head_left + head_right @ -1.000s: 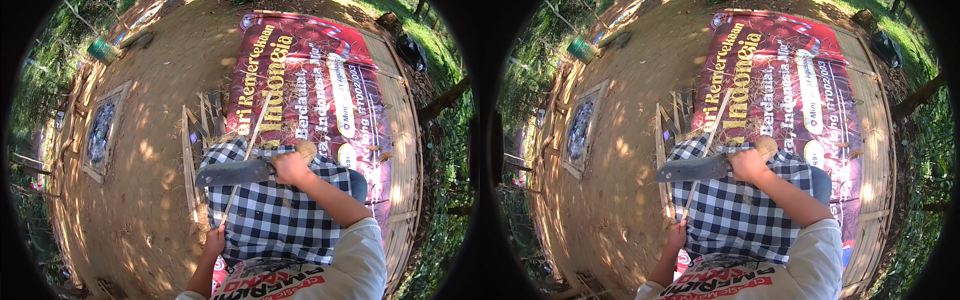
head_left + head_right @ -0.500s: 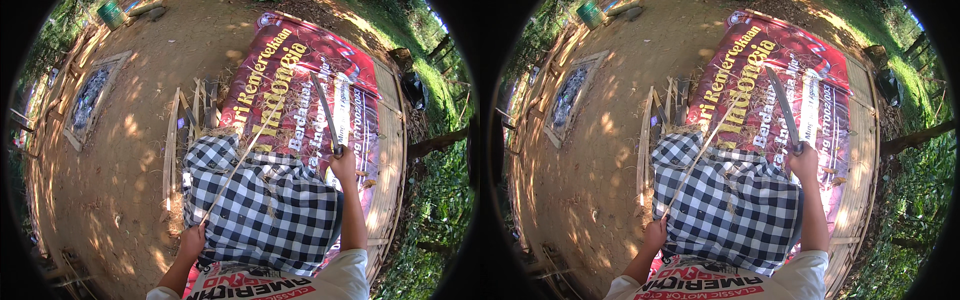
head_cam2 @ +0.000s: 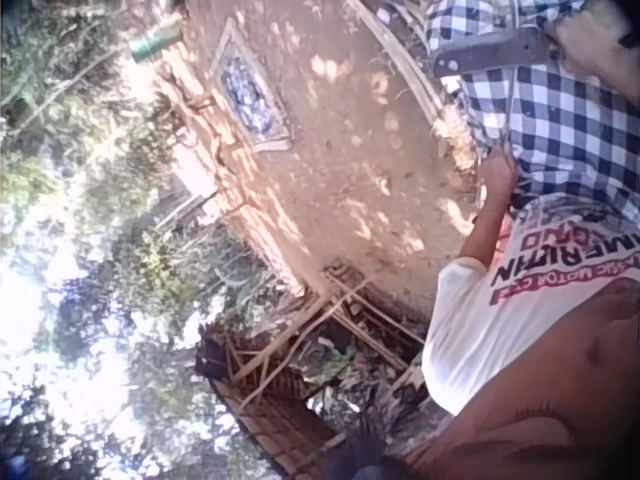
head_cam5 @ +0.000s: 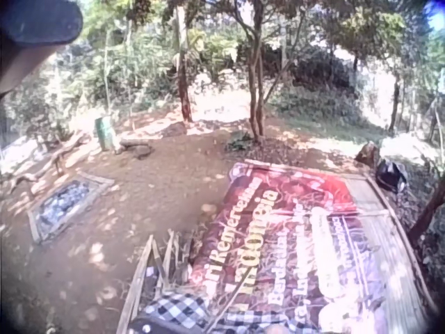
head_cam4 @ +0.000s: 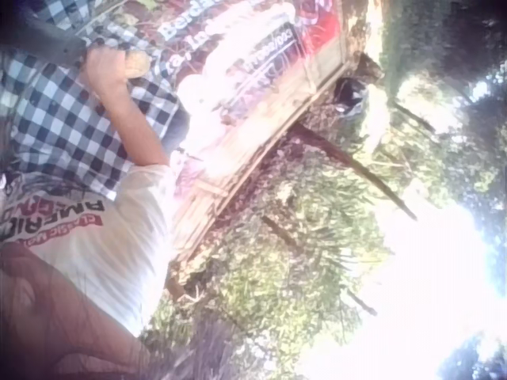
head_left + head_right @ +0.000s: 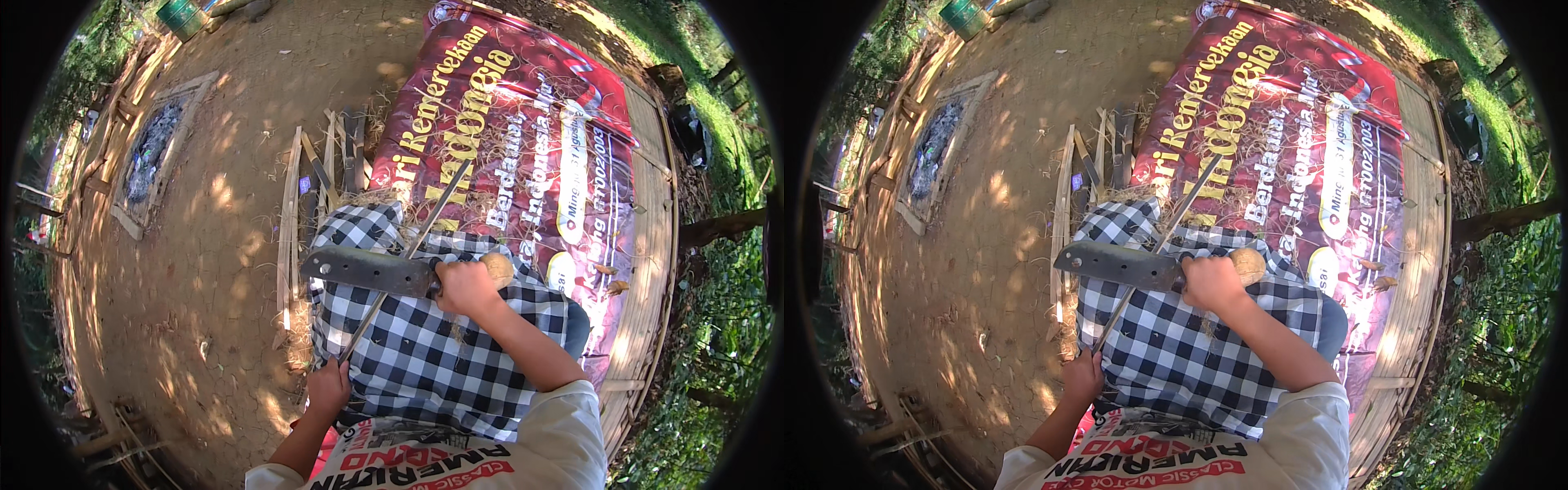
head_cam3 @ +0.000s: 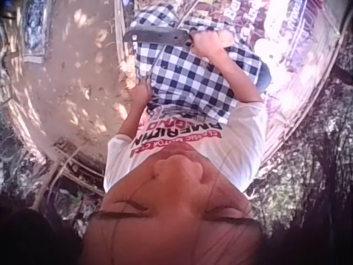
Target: The person shaves a thin strip of bamboo using a large blade by holding the strip with one hand and drawing the blade along its length while seated.
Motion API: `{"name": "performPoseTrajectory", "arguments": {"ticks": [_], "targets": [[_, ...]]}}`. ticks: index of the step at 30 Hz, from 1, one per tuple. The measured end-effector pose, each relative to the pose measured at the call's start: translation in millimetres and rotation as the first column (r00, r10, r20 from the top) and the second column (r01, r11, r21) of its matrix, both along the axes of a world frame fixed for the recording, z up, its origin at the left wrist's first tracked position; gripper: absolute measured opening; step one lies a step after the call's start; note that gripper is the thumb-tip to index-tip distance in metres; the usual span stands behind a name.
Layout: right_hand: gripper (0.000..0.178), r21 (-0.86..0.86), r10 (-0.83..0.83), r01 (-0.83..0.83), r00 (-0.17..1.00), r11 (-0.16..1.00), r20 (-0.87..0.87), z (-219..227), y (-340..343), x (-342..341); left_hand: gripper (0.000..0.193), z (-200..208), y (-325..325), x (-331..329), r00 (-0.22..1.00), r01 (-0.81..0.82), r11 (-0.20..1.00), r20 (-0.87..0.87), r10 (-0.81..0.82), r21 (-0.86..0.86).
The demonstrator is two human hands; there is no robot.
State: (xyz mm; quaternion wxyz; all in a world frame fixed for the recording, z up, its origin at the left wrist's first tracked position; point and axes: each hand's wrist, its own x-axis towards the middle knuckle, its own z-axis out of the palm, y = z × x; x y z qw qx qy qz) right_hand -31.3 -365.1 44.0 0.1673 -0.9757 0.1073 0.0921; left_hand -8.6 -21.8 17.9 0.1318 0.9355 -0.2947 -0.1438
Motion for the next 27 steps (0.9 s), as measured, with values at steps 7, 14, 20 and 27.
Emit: {"name": "performPoseTrajectory", "arguments": {"ticks": [7, 14, 20, 27], "targets": [[0.021, -0.105, -0.504, 0.515, 0.856, 0.851, 0.109, 2.4, -121.6, -9.2, 0.031, -8.2, 4.3, 3.1, 0.988, -0.060, 0.995, -0.147, 0.048, -0.074], [0.015, 0.153, -0.757, 0.754, 0.581, 0.639, 0.300, 0.2, -196.1, -101.8, 0.033, -9.7, 4.0, 8.1, 0.986, -0.093, 0.989, -0.152, 0.075, -0.113], [0.020, 0.330, -0.687, 0.607, 0.681, 0.723, 0.252, 23.8, -133.0, -85.1, 0.038, -14.2, 10.1, 10.9, 0.974, -0.133, 0.978, -0.205, 0.100, -0.158], [0.025, 0.078, -0.106, 0.085, 0.943, 0.993, 0.315, 31.2, -28.8, -30.4, 0.044, 2.0, 25.6, 20.5, 0.850, -0.147, 0.975, -0.526, 0.040, -0.164]]}}
